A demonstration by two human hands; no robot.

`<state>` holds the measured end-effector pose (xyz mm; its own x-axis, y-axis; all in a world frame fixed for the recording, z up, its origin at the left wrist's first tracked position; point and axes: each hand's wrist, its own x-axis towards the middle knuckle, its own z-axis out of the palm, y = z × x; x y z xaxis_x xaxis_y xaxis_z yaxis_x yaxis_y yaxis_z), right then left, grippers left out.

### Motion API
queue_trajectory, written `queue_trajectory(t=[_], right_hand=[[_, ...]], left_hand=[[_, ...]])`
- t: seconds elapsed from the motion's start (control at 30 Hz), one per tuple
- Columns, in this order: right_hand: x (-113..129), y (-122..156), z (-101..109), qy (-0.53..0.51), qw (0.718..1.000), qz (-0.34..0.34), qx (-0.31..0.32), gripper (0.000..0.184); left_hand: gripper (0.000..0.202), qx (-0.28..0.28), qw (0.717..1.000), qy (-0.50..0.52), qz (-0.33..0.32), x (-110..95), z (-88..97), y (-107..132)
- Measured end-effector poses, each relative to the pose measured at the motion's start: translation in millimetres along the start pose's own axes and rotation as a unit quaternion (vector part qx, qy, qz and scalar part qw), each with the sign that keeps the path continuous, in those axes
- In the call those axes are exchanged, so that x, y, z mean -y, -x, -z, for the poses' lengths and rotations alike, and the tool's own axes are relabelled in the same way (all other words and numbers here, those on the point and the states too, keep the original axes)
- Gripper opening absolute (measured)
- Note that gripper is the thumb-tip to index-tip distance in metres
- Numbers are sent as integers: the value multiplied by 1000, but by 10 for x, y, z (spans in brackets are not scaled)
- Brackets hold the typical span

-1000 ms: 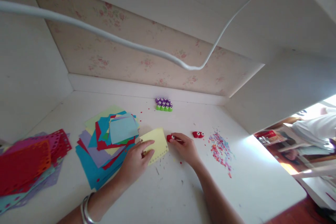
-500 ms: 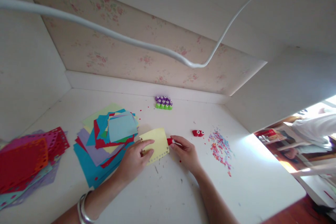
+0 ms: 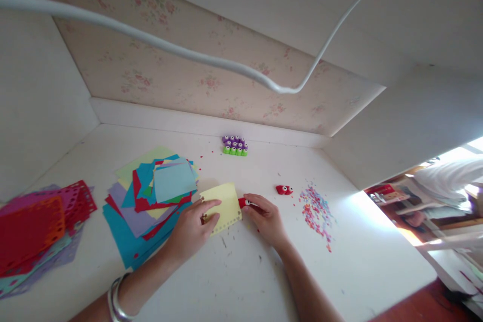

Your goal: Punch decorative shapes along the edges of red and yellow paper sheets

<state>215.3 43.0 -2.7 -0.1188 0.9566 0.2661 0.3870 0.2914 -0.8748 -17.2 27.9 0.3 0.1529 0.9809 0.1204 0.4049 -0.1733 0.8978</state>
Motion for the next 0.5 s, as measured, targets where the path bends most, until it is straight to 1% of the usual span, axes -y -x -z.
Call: queue_trajectory(t=[0.2,0.33,0.5], right_hand=[[-48,13,-3,-16,1000,-13,-4,22],[-39,9,3,-13,1000,-9,-2,21],[-6,1,10,6,1000,12,9,21]], left_hand=[[30,-2,1000,3,2,8,-5,-6],[30,-1,1000,3,3,20,-11,-2],[29,2,1000,-3,-7,48,-16,8]])
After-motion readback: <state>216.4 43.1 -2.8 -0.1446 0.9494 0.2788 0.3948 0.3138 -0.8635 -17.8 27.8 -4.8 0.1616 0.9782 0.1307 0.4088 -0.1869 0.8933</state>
